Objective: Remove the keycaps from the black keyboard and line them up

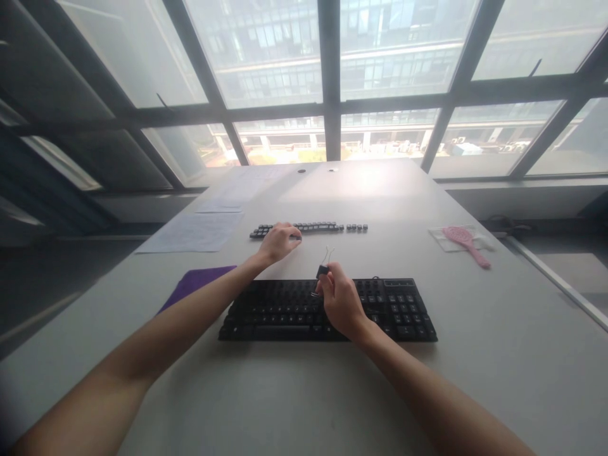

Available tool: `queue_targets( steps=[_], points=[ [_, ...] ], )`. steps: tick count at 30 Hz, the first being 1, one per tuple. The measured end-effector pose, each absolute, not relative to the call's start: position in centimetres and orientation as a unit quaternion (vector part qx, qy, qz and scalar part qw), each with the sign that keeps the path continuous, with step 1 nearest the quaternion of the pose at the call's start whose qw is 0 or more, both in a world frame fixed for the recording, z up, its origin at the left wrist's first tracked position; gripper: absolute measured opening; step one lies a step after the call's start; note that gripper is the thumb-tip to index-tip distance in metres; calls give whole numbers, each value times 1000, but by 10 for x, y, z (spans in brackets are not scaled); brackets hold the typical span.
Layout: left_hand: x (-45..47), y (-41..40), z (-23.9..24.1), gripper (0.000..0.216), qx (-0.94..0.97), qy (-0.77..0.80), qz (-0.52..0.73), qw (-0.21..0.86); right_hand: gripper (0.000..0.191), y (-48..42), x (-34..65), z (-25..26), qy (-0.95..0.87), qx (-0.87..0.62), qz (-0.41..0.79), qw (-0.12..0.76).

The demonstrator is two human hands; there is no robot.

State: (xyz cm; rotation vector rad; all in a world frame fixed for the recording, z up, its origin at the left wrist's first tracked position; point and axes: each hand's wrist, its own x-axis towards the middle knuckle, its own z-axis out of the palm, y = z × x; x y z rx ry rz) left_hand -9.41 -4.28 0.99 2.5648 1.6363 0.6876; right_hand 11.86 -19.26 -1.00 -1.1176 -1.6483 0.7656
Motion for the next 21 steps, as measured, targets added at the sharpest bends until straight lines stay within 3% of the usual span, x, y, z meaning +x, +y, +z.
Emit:
queue_targets(
  steps=[21],
  points=[
    [-91,-15,5,20,830,527,180,-25,10,-192,119,-9,-667,-450,346,483]
  ],
)
